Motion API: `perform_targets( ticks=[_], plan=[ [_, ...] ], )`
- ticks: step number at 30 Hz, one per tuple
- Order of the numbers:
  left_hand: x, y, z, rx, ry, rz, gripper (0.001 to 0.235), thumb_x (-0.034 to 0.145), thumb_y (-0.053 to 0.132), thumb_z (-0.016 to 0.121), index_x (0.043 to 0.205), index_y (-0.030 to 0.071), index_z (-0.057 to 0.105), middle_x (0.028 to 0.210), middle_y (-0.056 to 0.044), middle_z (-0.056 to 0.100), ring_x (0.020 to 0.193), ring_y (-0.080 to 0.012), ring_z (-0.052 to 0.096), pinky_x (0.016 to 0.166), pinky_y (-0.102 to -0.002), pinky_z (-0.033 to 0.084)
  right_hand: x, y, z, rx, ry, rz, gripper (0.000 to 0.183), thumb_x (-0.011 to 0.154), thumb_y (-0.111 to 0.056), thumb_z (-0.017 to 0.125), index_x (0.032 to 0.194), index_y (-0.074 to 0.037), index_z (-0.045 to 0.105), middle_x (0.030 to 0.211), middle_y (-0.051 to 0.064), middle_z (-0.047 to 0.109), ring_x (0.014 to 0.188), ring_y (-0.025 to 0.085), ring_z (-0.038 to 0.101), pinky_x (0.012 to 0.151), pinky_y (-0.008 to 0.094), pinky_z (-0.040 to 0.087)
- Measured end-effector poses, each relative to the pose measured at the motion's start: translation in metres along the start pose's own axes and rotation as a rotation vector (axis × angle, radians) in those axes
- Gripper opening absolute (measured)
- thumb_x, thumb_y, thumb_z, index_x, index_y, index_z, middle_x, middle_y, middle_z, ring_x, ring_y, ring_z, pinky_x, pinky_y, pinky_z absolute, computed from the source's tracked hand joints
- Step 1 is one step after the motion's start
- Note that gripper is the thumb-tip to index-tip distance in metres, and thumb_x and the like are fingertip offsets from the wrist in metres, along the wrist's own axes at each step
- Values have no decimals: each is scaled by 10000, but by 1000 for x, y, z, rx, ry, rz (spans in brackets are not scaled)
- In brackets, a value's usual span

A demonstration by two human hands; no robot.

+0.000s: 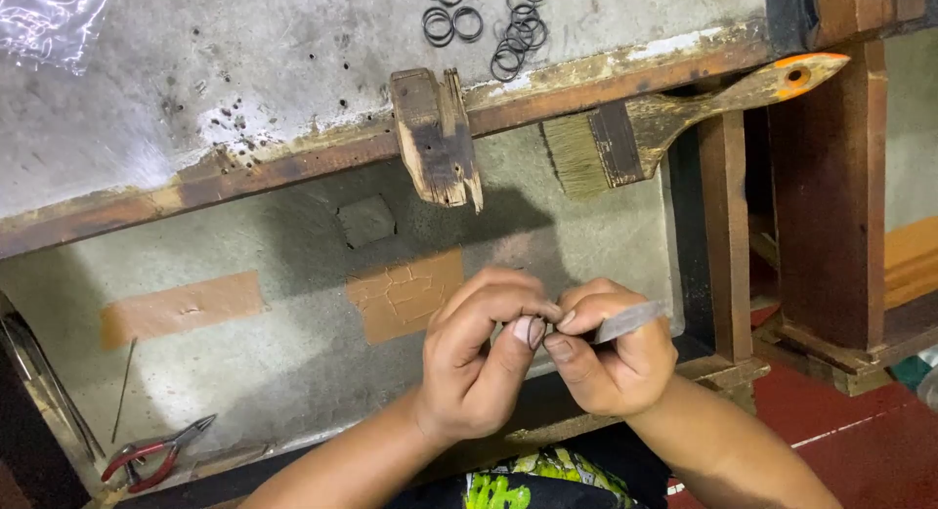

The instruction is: Filing the joints of small metal rings at a jewelry workbench to smooth the edges.

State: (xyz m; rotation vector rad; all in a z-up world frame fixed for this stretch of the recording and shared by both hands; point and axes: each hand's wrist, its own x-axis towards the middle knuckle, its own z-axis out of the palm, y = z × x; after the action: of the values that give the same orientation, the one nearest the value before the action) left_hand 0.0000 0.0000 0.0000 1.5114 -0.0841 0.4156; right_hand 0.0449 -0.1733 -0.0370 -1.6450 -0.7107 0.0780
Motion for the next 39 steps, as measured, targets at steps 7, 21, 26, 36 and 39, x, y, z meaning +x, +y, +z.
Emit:
perform_targets(
  ticks=[7,21,26,36,39],
  plan=[
    [0,5,2,62,24,-40,228,1048,177,478,977,25,633,901,-147,638,842,-286,656,785,-374,543,1,-2,2,28,5,11,157,949,-144,658,1027,-70,544,828,126,603,711,190,630,651,277,518],
    [-1,2,1,213,77,112,218,1019,191,531,967,-3,617,885,-150,655,796,-279,669,674,-334,540,4,-5,4,-40,24,-24,176,986,-203,595,980,-33,549,799,143,629,681,214,668,621,276,552],
    [-4,-4,0,273,51,258,173,1013,171,574,1002,1,611,889,-152,666,766,-275,678,680,-352,596,2,-5,4,-30,38,10,191,1002,-223,549,987,-34,573,836,115,629,703,208,663,637,287,549],
    [-2,-5,0,262,-39,372,140,1017,173,628,1031,34,620,900,-133,637,644,-251,617,601,-361,537,15,-16,4,-10,-19,-2,305,1031,-265,456,897,-17,574,767,103,612,649,231,640,618,321,561],
    [-2,-3,-2,252,-69,365,149,1030,183,614,1037,36,630,918,-126,638,655,-257,632,605,-364,534,13,-14,5,44,-19,8,304,1032,-275,459,904,-22,568,760,83,602,643,215,629,628,329,567]
  ],
)
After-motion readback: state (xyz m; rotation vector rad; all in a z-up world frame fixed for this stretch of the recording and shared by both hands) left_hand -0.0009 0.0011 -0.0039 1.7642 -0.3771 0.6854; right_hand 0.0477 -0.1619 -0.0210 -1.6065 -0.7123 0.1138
